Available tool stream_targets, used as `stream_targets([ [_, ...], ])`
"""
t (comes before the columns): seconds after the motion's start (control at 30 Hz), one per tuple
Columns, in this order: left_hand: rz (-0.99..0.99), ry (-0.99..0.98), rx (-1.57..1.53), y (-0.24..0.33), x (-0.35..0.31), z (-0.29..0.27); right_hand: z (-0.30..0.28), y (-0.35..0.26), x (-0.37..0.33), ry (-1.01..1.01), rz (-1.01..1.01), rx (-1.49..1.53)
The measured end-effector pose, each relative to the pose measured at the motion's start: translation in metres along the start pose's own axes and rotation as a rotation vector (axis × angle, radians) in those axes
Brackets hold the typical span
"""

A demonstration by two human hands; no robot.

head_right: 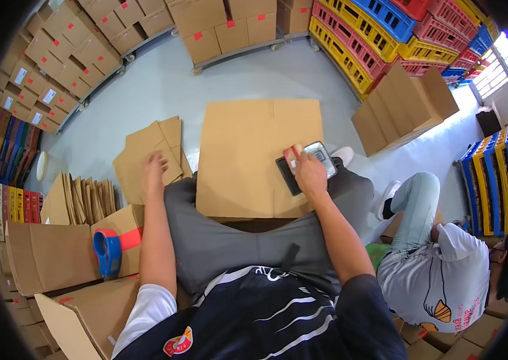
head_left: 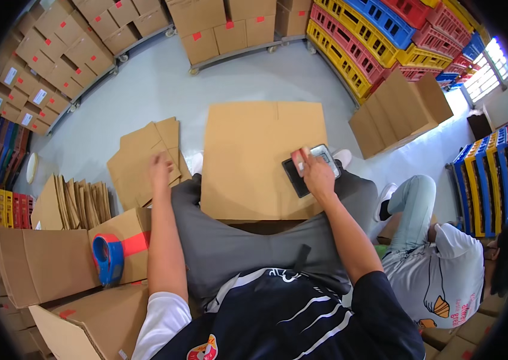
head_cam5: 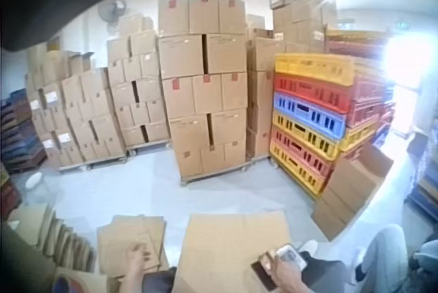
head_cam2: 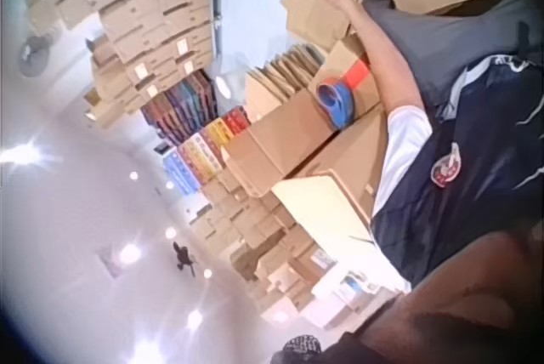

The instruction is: The person folds cardboard sheets to assemble boxes, using a handheld scanner to track items and moving the flattened boxes from stacks into a prepared state.

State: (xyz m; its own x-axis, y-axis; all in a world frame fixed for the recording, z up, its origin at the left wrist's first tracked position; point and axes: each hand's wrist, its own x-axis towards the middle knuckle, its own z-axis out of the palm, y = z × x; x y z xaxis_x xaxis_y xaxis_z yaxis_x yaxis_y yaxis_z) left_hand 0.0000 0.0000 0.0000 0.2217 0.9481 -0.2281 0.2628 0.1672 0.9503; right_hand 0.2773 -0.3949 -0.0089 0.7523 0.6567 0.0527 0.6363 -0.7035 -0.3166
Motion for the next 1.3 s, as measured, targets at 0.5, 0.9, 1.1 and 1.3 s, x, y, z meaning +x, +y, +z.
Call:
stream_targets([
  [0.5,-0.165,-1.008,1.302,0.005,-0.077,0.063,-0.013,0.020,-0.026,-0.249,-0.010,-0.114],
  [0.9,0.324,-1.013,0.817,0.028,-0.137,0.079,-0.042,-0.034,-0.029,0.064,-0.326,0.008],
  [1.1,0.656,-0.905,0.642,0.030,-0.134,0.082,0.002,-0.103,-0.007,-0.032,-0.534,0.051],
  [1.3,0.680,-0.532,0.637,0.023,-0.096,0.073,0.044,-0.147,0.032,-0.018,-0.523,0.272],
])
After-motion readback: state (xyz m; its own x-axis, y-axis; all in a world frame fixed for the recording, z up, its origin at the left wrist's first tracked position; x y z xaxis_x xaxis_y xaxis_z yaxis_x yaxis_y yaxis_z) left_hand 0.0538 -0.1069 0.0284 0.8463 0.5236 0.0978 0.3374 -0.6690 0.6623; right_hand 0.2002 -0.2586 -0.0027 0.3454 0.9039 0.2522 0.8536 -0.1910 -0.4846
